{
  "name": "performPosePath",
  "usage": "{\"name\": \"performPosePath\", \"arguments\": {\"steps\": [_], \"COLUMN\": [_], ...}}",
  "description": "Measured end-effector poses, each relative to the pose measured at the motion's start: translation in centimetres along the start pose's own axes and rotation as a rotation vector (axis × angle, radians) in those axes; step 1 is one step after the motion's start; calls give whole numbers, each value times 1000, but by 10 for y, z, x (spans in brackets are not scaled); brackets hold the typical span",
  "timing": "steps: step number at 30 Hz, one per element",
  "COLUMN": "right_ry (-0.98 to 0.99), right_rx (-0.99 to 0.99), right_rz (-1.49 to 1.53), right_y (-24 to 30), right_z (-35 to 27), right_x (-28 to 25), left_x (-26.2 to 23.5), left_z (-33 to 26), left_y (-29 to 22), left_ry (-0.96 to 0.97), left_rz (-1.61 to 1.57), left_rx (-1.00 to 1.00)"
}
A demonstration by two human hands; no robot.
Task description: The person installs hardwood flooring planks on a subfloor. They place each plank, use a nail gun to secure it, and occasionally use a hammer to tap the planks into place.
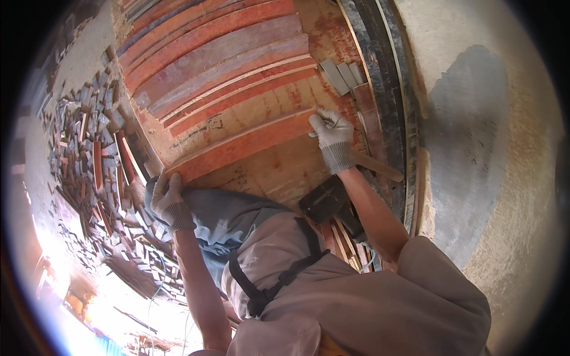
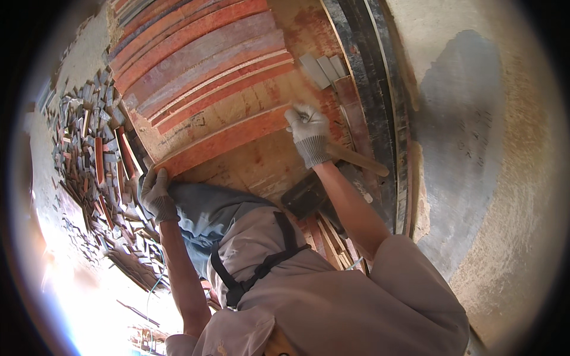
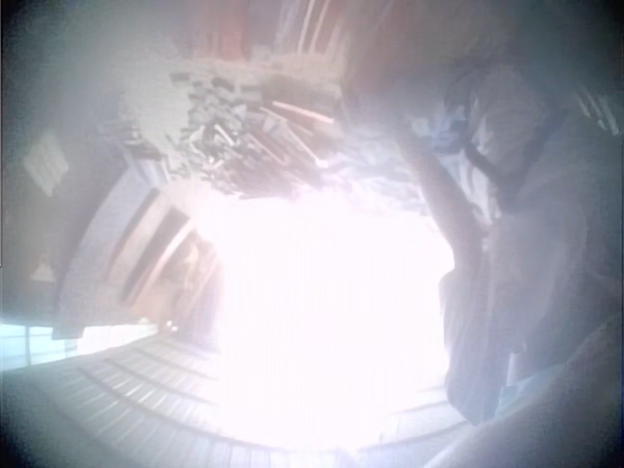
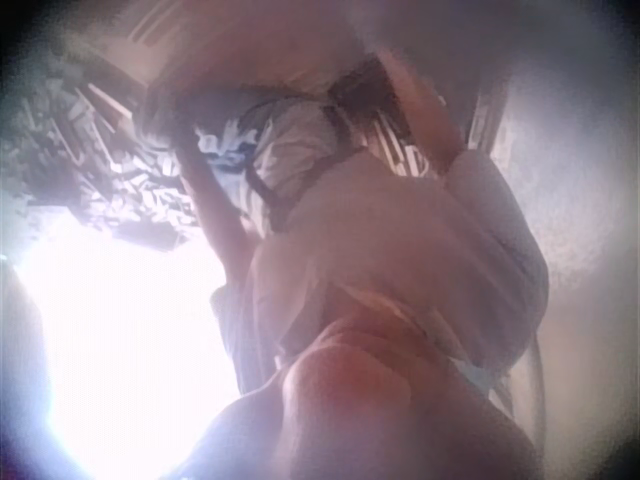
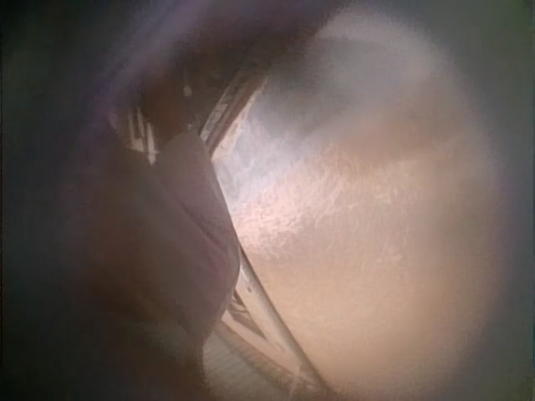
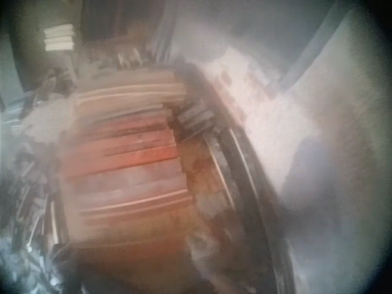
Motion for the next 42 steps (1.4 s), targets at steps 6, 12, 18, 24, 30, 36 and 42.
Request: {"name": "performPosePath", "arguments": {"steps": [6, 12, 18, 24, 30, 36, 42], "right_ry": [46, 74, 19, 33, 58, 49, 40], "right_rx": [-104, -142, -59, -50, -2, 8, -35], "right_rz": [-30, -105, -213, -233, -256, -196, -151], "right_y": [11, 20, 16, 11, 20, 24, 23], "right_z": [0, 1, 9, 13, 7, 6, 8], "right_x": [1, 2, 1, 0, 1, 2, 4], "left_x": [-2, 2, 6, 8, 8, 8, 7], "left_z": [0, -5, -12, -10, -10, -4, -3], "left_y": [-2, -12, -26, -32, -40, -38, -38], "left_ry": [-12, -36, -40, -10, 15, 5, 0], "left_rz": [36, 93, 99, 102, 207, 304, 360], "left_rx": [25, 39, 11, 27, 83, 76, 51]}}
Point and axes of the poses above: each hand's wrist, its own z-axis towards the middle knuckle, its own x-axis out of the palm, y = z × x, the point moved 8 cm from there along z, towards the middle knuckle, and after that the axes turned 3 degrees about -z, right-handed, at the moved point
